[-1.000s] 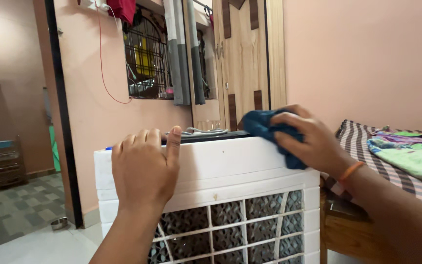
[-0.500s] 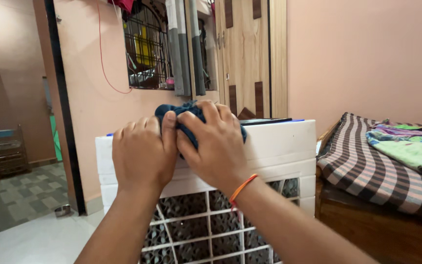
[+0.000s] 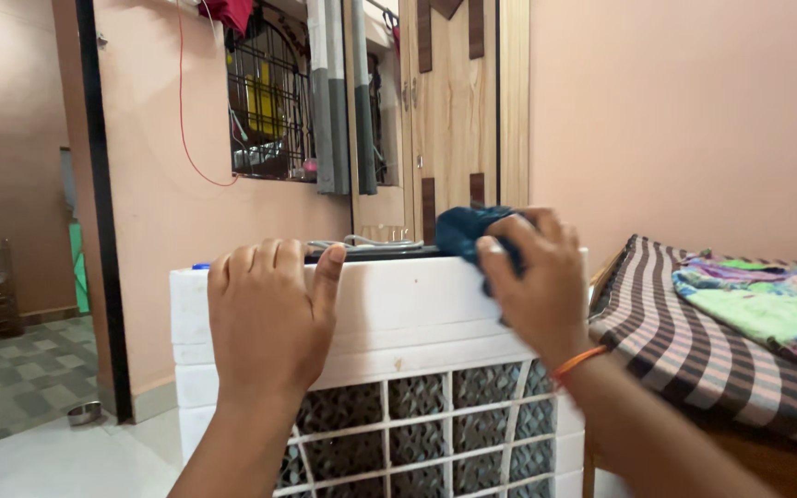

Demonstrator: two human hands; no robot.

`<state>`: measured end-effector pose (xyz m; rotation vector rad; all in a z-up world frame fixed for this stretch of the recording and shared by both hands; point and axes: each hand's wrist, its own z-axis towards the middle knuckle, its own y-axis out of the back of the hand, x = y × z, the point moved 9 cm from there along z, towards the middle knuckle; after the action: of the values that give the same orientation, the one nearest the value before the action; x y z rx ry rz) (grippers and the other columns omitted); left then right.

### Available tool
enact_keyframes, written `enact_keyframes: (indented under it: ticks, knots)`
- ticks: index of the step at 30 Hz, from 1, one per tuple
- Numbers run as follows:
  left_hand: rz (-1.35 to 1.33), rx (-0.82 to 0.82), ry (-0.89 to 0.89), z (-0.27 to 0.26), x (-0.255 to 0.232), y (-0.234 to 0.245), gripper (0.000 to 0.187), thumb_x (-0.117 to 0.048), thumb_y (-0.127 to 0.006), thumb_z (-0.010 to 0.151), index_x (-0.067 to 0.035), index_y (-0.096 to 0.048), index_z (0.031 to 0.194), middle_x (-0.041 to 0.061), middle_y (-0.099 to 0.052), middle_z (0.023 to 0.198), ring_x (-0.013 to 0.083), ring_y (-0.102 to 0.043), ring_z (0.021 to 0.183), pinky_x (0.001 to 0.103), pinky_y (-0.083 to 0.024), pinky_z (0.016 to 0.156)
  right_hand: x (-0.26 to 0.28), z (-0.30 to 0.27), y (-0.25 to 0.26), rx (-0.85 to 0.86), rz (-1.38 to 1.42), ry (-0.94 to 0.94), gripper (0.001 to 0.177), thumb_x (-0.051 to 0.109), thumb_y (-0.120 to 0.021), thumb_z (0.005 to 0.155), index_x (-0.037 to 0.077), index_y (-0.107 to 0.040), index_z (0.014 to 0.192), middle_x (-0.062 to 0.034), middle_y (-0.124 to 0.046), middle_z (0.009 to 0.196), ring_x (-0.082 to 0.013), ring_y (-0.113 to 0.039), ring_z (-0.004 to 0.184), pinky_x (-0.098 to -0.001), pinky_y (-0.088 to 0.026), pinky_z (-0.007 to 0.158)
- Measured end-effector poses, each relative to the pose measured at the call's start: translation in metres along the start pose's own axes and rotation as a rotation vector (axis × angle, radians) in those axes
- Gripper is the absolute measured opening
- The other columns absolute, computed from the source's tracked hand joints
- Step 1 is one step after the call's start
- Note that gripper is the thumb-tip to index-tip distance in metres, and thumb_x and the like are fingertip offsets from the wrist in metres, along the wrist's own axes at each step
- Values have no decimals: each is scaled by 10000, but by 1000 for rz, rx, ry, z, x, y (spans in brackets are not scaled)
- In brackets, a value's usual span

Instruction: The person wipes the exterior surfaces of a white portable air cooler using a blue cloth. They clean the lower front panel, side edges, and top surface in a continuous wiping motion.

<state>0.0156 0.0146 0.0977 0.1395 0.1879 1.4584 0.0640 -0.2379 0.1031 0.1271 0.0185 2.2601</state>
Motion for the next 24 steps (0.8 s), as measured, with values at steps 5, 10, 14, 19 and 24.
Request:
enact_keyframes:
  ticks: [5, 10, 14, 19, 24]
  knots:
    - [-25, -81, -33, 0, -2, 9, 564, -484, -401, 1071, -18, -696, 954, 160, -704, 1023, 343, -601, 1061, 477, -387, 1045, 106, -17, -35, -65, -3, 140, 258, 302, -689, 907, 131, -674, 1101, -160, -559, 1256, -395, -476, 1215, -570, -380, 1001]
    - [-43, 75, -5, 4, 4, 3, 579, -529, -409, 1028, -35, -708, 985, 153, -708, 1011, 341, -604, 1067, 468, -404, 1011, 131, -29, -37, -8, 46, 330, 386, 312, -691, 856, 153, -646, 1205, -146, -523, 1361, -418, -447, 1290, -585, -361, 1045]
    - [-47, 29, -20, 5, 2, 7, 635, -582, -409, 1010, -25, -712, 1037, 150, -712, 1022, 334, -606, 1076, 474, -396, 999, 80, -35, -21, 84, -10, 467, 389, 348, -693, 849, 164, -610, 1182, -161, -505, 1370, -439, -436, 1305, -595, -355, 1074]
    - [-62, 40, 0, 3, 3, 2, 647, -594, -389, 1009, -36, -715, 1049, 132, -712, 1030, 321, -602, 1091, 469, -383, 1032, 7, -33, 20, 5, -121, 343, 414, 286, -673, 862, 105, -582, 1224, -192, -476, 1396, -442, -417, 1319, -610, -310, 1125]
    - [-58, -32, -33, 1, 0, 5, 638, -576, -417, 1014, -11, -712, 1053, 141, -712, 1028, 330, -601, 1094, 474, -380, 1037, 11, -38, 0, -31, -42, 170, 412, 281, -682, 867, 98, -577, 1221, -193, -476, 1385, -437, -408, 1294, -600, -325, 1111]
